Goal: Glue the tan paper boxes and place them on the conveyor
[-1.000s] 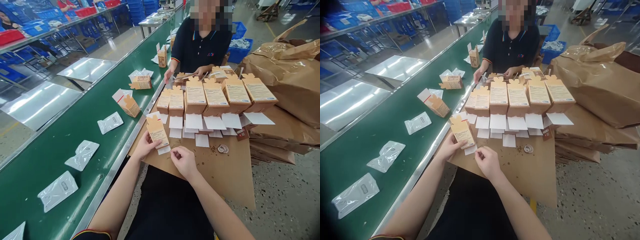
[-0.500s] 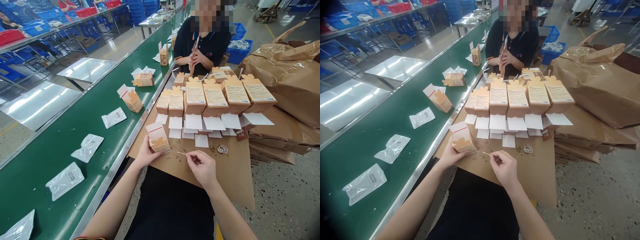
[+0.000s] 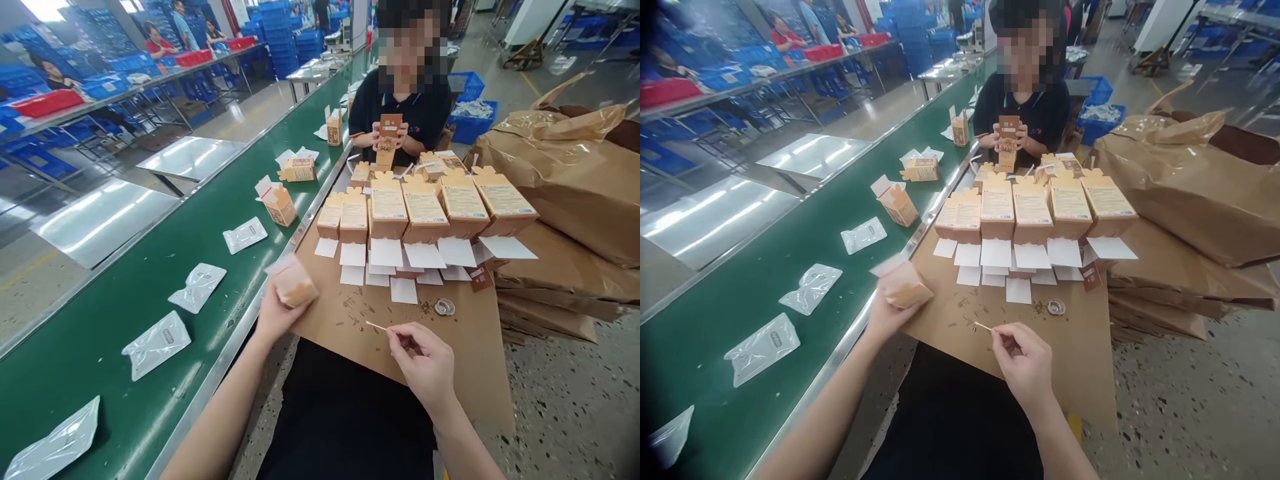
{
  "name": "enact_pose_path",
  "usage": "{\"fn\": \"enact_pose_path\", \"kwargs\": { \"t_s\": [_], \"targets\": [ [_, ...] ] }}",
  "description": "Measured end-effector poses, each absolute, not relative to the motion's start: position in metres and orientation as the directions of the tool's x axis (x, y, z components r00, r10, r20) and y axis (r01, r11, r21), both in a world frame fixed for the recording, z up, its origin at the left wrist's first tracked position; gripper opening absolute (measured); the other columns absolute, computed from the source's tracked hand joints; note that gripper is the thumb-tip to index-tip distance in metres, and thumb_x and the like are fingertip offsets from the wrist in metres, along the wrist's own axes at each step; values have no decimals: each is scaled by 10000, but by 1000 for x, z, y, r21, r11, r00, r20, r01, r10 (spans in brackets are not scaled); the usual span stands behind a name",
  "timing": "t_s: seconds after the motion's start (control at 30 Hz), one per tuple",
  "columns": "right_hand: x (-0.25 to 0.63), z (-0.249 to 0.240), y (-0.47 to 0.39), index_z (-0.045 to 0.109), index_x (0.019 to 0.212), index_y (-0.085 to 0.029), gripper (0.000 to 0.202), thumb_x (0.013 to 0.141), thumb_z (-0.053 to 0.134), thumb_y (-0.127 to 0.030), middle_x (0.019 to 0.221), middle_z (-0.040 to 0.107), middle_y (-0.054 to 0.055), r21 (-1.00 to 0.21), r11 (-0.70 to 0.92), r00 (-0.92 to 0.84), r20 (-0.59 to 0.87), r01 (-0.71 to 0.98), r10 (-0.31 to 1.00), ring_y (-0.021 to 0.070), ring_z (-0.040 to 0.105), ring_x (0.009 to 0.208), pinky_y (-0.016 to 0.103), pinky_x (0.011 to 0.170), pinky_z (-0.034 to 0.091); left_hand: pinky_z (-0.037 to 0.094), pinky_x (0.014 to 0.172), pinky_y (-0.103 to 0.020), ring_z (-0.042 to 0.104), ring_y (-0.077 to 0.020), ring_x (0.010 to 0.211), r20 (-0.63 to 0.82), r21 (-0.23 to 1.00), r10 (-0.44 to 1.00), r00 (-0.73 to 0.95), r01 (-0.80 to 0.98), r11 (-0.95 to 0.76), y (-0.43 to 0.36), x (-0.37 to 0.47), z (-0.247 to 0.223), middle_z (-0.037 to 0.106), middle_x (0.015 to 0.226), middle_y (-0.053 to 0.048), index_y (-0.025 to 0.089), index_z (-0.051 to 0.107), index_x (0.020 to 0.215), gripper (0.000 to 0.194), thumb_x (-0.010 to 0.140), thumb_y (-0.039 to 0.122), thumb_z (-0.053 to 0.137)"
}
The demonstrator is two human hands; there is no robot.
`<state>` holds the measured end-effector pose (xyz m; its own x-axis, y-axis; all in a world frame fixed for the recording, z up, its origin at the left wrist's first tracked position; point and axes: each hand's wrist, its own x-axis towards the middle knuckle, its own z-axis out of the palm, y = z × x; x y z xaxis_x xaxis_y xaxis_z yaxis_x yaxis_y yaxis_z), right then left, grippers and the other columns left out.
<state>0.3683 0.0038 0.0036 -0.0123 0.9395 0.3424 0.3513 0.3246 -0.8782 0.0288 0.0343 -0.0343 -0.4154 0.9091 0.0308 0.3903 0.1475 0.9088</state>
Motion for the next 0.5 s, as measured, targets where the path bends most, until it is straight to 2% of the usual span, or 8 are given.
{"fn": "enact_pose_path", "kwargs": {
  "t_s": [0.1, 0.17, 0.23, 0.33, 0.43, 0.5],
  "targets": [
    [381, 6, -2, 853, 850, -257, 284, 1085, 803, -408, 723, 756, 29, -889, 294, 33, 326, 350, 945, 174, 683, 564, 276, 521, 604, 601, 1181, -686, 758, -463, 1334, 89, 868, 706, -703, 403, 291, 25, -28, -34, 771, 1326, -123, 305, 536, 1274, 869, 634, 614, 1036],
    [386, 5, -3, 861, 846, -253, 313, 1082, 821, -455, 713, 749, 34, -894, 287, 64, 328, 345, 943, 174, 674, 545, 274, 498, 596, 590, 1204, -700, 735, -475, 1387, 89, 827, 605, -791, 397, 397, 19, -61, -35, 748, 1388, -130, 306, 514, 1319, 878, 666, 604, 1020],
    [387, 4, -1, 868, 851, -252, 321, 1084, 826, -469, 709, 749, 36, -893, 295, 70, 336, 339, 939, 170, 668, 532, 268, 492, 598, 589, 1210, -712, 716, -501, 1423, 66, 803, 575, -815, 386, 455, 18, -80, -35, 747, 1379, -144, 296, 519, 1355, 874, 686, 565, 1014],
    [383, 5, 5, 871, 859, -248, 326, 1088, 824, -474, 715, 755, 43, -892, 309, 41, 341, 330, 939, 174, 676, 536, 268, 495, 610, 569, 1237, -731, 671, -543, 1478, 61, 792, 610, -790, 410, 452, 24, -86, -32, 740, 1352, -159, 286, 561, 1371, 884, 666, 552, 1024],
    [387, 10, 6, 873, 862, -250, 313, 1078, 839, -473, 713, 753, 44, -892, 321, 61, 357, 319, 932, 181, 684, 543, 271, 490, 606, 533, 1296, -691, 618, -519, 1524, 129, 791, 645, -753, 471, 391, 26, -78, -28, 668, 1453, -159, 283, 564, 1434, 978, 632, 568, 1046],
    [399, 15, 3, 875, 865, -252, 293, 1067, 856, -464, 704, 745, 37, -890, 320, 105, 370, 324, 923, 179, 679, 533, 271, 488, 605, 538, 1291, -661, 596, -497, 1529, 222, 802, 571, -790, 481, 354, 20, -70, -29, 602, 1492, -170, 262, 521, 1509, 1062, 640, 596, 1032]
  ]
}}
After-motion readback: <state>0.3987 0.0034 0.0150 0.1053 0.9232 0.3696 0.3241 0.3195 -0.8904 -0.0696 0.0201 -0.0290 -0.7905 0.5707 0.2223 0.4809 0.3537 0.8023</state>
